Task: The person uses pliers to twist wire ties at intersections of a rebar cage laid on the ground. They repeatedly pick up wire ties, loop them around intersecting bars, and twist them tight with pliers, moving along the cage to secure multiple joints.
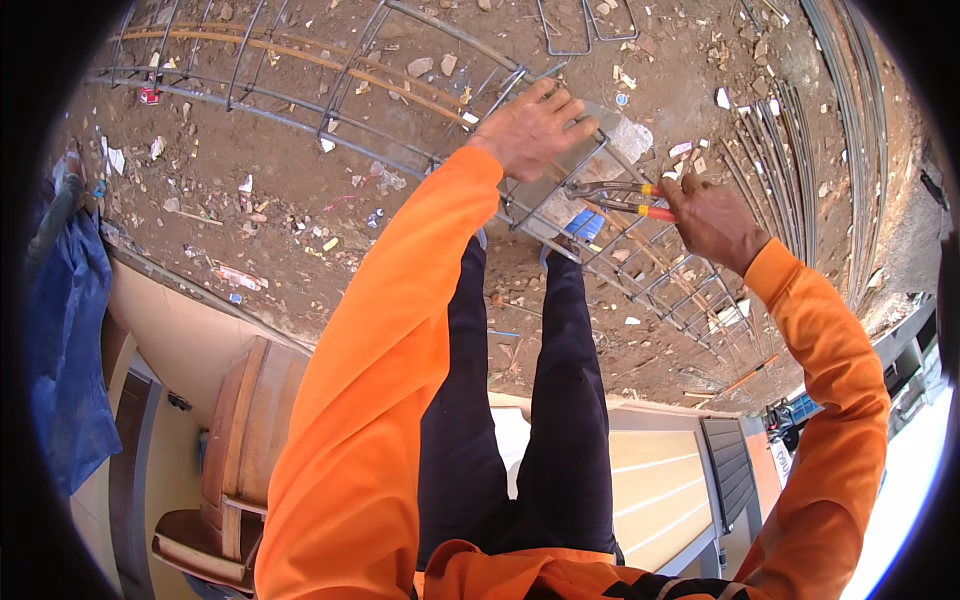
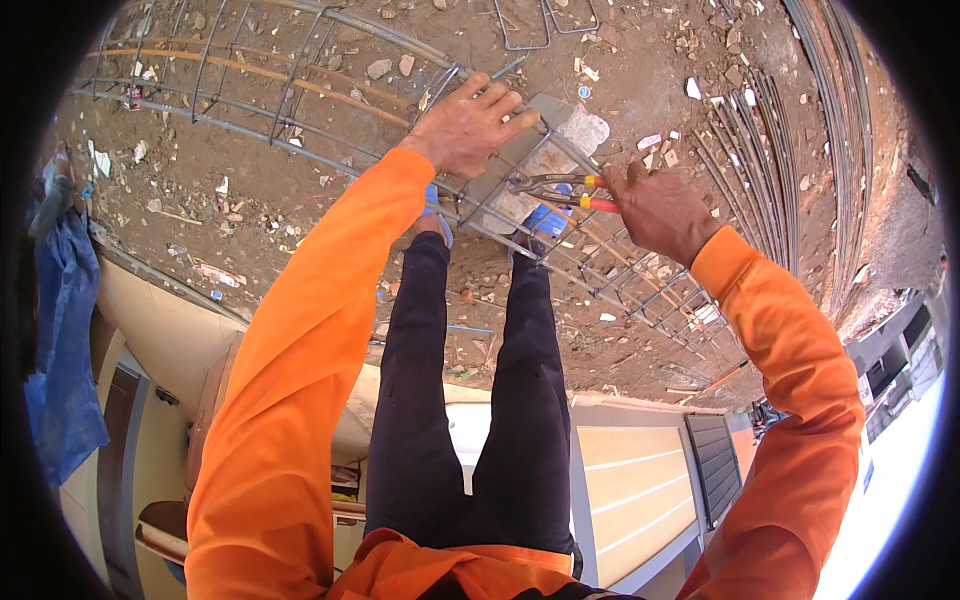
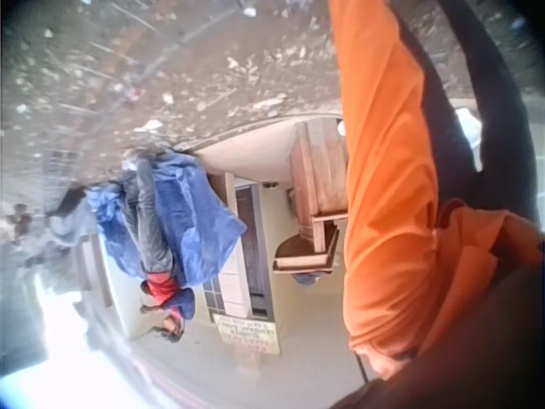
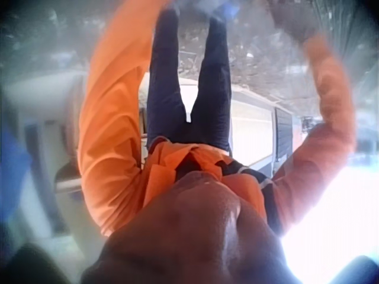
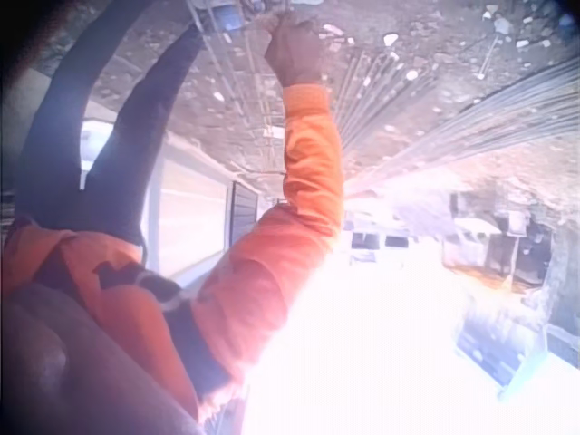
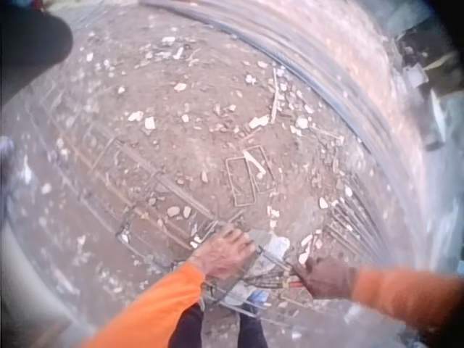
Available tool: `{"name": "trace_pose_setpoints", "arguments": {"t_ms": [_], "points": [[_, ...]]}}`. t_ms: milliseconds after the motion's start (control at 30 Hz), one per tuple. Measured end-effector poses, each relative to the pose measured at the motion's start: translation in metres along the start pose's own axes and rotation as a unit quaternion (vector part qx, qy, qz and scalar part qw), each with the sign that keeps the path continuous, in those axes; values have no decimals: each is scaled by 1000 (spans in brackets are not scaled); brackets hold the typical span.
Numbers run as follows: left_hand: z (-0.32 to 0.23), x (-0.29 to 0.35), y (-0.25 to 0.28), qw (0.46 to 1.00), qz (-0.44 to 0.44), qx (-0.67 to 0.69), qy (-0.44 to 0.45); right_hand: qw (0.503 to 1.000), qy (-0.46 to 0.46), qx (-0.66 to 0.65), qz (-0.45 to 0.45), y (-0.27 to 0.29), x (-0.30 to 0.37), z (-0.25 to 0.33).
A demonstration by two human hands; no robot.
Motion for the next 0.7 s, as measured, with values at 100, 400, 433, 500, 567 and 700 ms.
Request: {"name": "trace_pose_setpoints", "arguments": {"t_ms": [100,400,433,500,567,700], "points": [[0,-7,-7,999,-27,-17,-5,954,17,-298,15,-58,16,13],[-2,-8,3,999,31,-9,-2,369,-45,-921,118,-150,18,114],[-4,-6,4,999,2,-26,19,388,-29,-919,68,-162,11,130],[-19,1,6,995,-56,-59,56,474,-62,-878,-11,-181,-2,158],[-36,15,13,990,-86,-20,106,506,-78,-856,-64,-192,-12,172],[-76,46,21,926,-50,236,290,545,-70,-828,-113,-200,-18,174]]}}
Point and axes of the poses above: each hand's wrist, its own x-axis away from the middle knuckle, its own y-axis out of the back of the hand, z = x × y, the point moved 1 cm from there along -x, towards the middle knuckle, and after that the axes turned 2 degrees about -x, right-handed, at the moved point
